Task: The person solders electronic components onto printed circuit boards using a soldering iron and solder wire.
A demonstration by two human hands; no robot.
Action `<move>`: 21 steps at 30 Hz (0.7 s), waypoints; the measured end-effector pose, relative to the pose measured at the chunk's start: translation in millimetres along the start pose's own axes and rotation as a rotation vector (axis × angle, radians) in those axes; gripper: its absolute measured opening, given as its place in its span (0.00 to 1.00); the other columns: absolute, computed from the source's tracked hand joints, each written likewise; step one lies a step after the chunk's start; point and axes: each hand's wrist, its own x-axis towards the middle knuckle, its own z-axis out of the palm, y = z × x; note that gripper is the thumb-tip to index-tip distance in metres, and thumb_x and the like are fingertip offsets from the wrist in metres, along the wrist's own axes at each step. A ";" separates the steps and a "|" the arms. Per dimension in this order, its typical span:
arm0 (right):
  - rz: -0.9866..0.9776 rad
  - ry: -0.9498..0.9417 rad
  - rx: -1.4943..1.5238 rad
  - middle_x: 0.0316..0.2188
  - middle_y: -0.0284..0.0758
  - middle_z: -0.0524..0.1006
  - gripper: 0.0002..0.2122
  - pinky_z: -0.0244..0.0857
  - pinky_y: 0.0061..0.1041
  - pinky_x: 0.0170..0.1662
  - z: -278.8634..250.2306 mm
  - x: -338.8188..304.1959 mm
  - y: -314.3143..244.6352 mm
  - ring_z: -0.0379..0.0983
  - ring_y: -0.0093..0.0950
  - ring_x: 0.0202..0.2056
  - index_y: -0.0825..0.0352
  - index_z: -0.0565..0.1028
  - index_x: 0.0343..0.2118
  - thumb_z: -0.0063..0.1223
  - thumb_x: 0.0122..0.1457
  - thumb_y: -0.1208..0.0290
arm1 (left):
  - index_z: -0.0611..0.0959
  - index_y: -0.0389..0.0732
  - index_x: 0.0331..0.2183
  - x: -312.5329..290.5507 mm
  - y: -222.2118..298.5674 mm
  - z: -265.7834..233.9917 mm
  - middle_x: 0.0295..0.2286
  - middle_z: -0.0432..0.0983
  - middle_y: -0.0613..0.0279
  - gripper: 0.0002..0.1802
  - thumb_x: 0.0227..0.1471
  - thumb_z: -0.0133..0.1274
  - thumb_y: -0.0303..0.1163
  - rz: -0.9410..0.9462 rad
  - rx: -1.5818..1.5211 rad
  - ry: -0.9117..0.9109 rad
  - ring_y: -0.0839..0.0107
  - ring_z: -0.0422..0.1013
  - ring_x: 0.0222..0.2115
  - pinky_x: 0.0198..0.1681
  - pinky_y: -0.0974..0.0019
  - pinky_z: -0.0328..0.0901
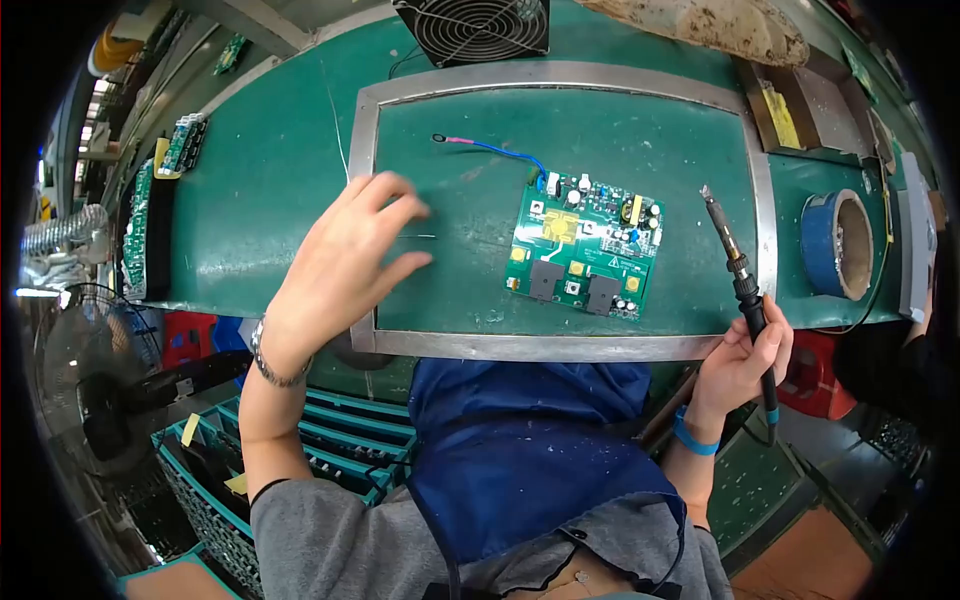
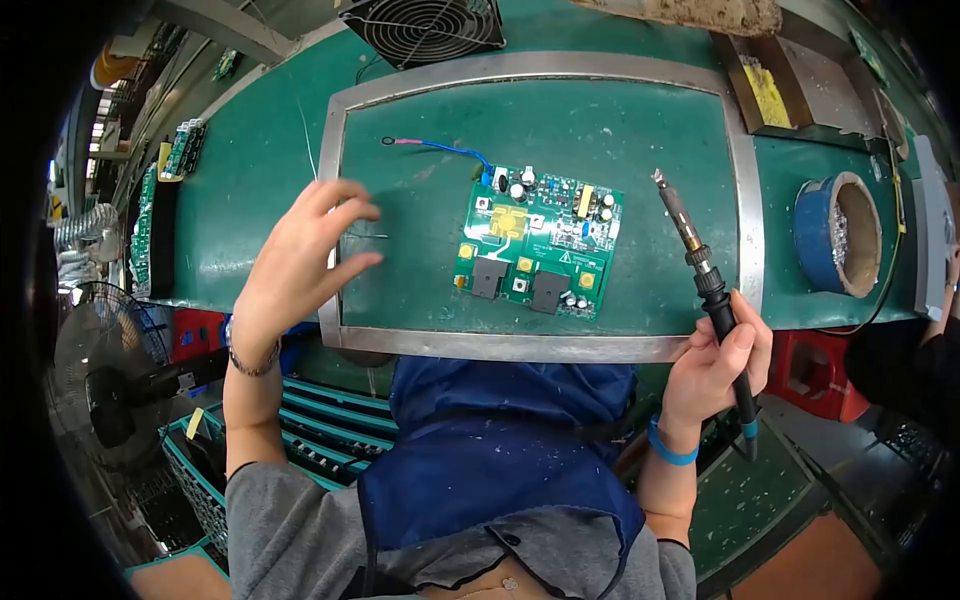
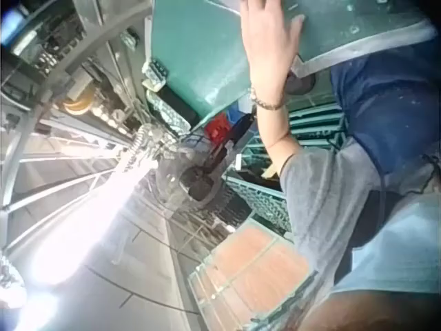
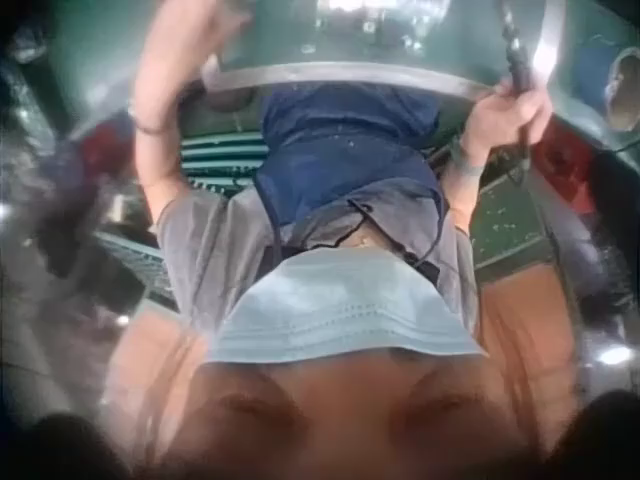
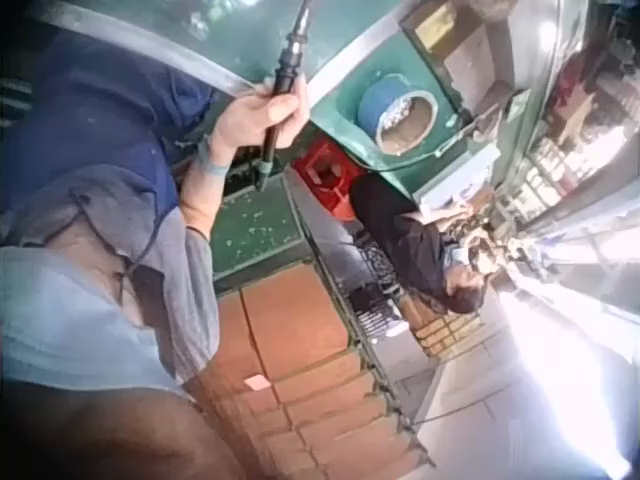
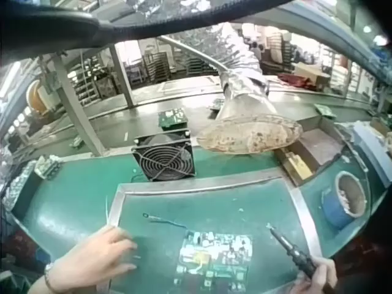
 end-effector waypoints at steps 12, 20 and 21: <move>-0.064 -0.055 -0.073 0.23 0.38 0.71 0.17 0.57 0.15 0.21 8.3 -9.3 -26.2 0.64 0.20 0.19 0.76 0.72 0.39 0.44 0.61 0.63 | 0.85 0.40 0.34 40.7 5.3 23.9 0.21 0.71 0.62 0.10 0.44 0.60 0.23 0.292 -0.384 0.198 0.69 0.67 0.20 0.22 0.68 0.61; -0.187 -0.496 -0.165 0.18 0.36 0.72 0.17 0.56 0.16 0.20 9.0 10.2 -60.4 0.65 0.20 0.16 0.75 0.74 0.36 0.51 0.60 0.61 | 0.84 0.39 0.35 36.5 19.7 41.8 0.24 0.69 0.63 0.11 0.44 0.59 0.20 0.174 -0.455 0.306 0.73 0.67 0.21 0.22 0.71 0.61; -0.183 -0.498 -0.168 0.18 0.36 0.72 0.17 0.56 0.16 0.20 10.9 13.3 -60.2 0.65 0.20 0.16 0.75 0.74 0.36 0.51 0.60 0.61 | 0.84 0.39 0.35 33.3 18.7 42.6 0.24 0.69 0.63 0.11 0.44 0.59 0.20 0.172 -0.459 0.303 0.73 0.67 0.21 0.22 0.71 0.61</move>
